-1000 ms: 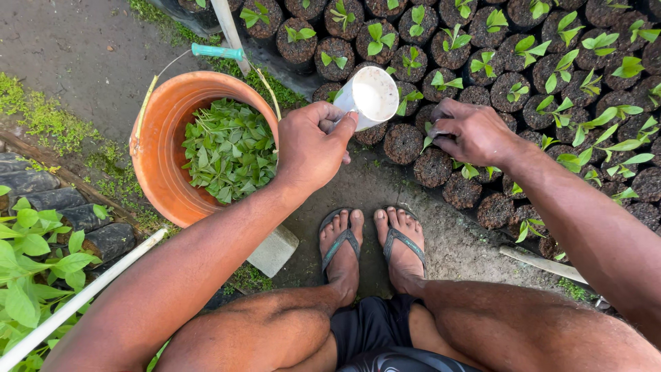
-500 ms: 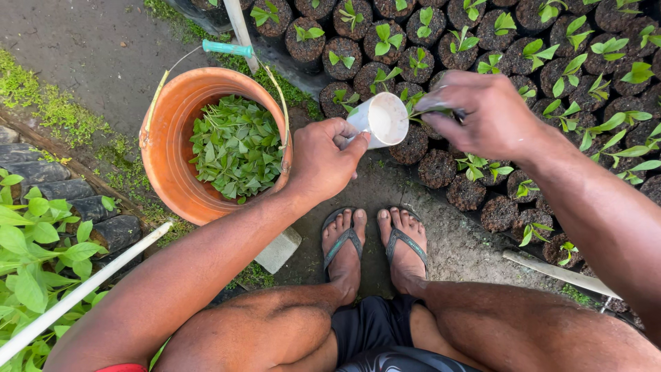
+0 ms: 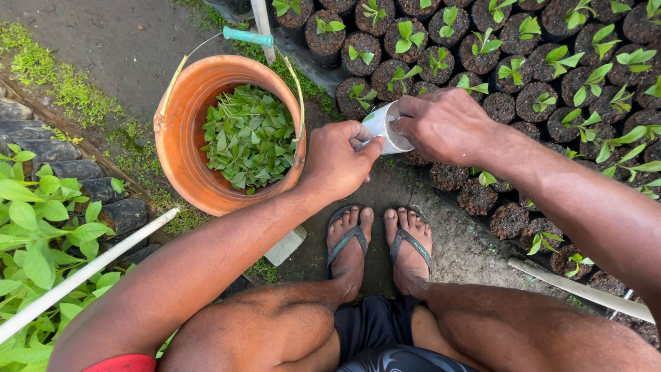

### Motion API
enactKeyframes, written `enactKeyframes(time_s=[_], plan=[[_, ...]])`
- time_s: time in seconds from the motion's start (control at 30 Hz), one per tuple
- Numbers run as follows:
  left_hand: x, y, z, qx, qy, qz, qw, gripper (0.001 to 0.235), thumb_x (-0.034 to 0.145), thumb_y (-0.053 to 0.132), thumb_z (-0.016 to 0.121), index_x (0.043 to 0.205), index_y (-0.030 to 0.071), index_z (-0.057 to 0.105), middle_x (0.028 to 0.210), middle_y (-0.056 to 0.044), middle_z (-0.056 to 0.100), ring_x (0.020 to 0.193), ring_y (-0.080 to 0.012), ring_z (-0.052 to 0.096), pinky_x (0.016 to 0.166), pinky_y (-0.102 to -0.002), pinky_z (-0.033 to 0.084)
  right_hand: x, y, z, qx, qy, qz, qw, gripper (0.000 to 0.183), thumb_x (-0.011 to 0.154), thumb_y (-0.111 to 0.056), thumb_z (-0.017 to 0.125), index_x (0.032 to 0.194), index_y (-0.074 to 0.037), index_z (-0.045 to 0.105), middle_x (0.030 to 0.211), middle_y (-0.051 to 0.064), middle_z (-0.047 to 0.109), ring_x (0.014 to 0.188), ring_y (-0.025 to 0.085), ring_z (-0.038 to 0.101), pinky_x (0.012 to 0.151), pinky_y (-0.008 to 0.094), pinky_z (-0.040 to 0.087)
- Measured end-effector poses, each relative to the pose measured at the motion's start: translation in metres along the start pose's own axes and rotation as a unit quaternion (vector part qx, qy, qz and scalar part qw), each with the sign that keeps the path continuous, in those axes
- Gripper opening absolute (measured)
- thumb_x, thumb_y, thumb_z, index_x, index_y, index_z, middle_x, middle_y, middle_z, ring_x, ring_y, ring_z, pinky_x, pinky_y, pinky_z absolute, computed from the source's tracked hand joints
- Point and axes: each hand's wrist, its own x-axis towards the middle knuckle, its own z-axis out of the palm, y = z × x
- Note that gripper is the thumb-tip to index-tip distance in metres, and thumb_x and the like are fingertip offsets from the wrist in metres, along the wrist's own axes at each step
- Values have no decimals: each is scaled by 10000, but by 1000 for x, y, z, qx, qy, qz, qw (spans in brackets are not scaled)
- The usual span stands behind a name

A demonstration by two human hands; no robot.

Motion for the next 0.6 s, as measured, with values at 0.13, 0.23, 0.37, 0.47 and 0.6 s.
enactKeyframes(time_s=[0.13, 0.23, 0.37, 0.47, 0.6], plan=[[-3, -7, -6, -13, 2, -20, 1000, 219, 911, 206, 730, 857, -6, 726, 612, -65, 724, 469, -119, 704, 422, -288, 530, -5, 9, -2, 105, -6, 68, 992, 164, 827, -179, 768, 974, -116, 806, 886, 68, 712, 718, 297, 708, 623, 444, 586], [-10, -13, -14, -16, 21, -14, 1000, 219, 910, 203, 733, 859, -9, 729, 612, -70, 723, 464, -117, 702, 417, -283, 531, -11, 25, -10, 188, 50, 73, 978, 199, 877, -167, 746, 1061, -110, 796, 936, 65, 716, 775, 230, 712, 670, 381, 616], [-17, -18, -24, -27, 52, -28, 998, 214, 909, 195, 735, 865, -15, 733, 614, -71, 723, 452, -120, 689, 411, -283, 522, -12, 36, -6, 101, 46, 88, 990, 193, 909, -179, 754, 1080, -105, 804, 989, 74, 721, 797, 246, 716, 685, 408, 603], [-22, -18, -29, -16, 79, -17, 997, 213, 911, 190, 739, 860, -17, 736, 612, -65, 728, 450, -116, 693, 419, -274, 517, -3, 32, 7, 32, -26, 99, 994, 162, 899, -152, 726, 1035, -102, 799, 959, 68, 705, 769, 251, 715, 660, 420, 599], [-23, -16, -36, -43, 99, -13, 994, 204, 910, 180, 733, 853, -16, 727, 621, -58, 728, 453, -110, 689, 413, -270, 520, 11, 26, 20, -62, -69, 39, 995, 150, 847, -126, 678, 957, -90, 774, 907, 76, 656, 824, 258, 711, 684, 423, 598]])
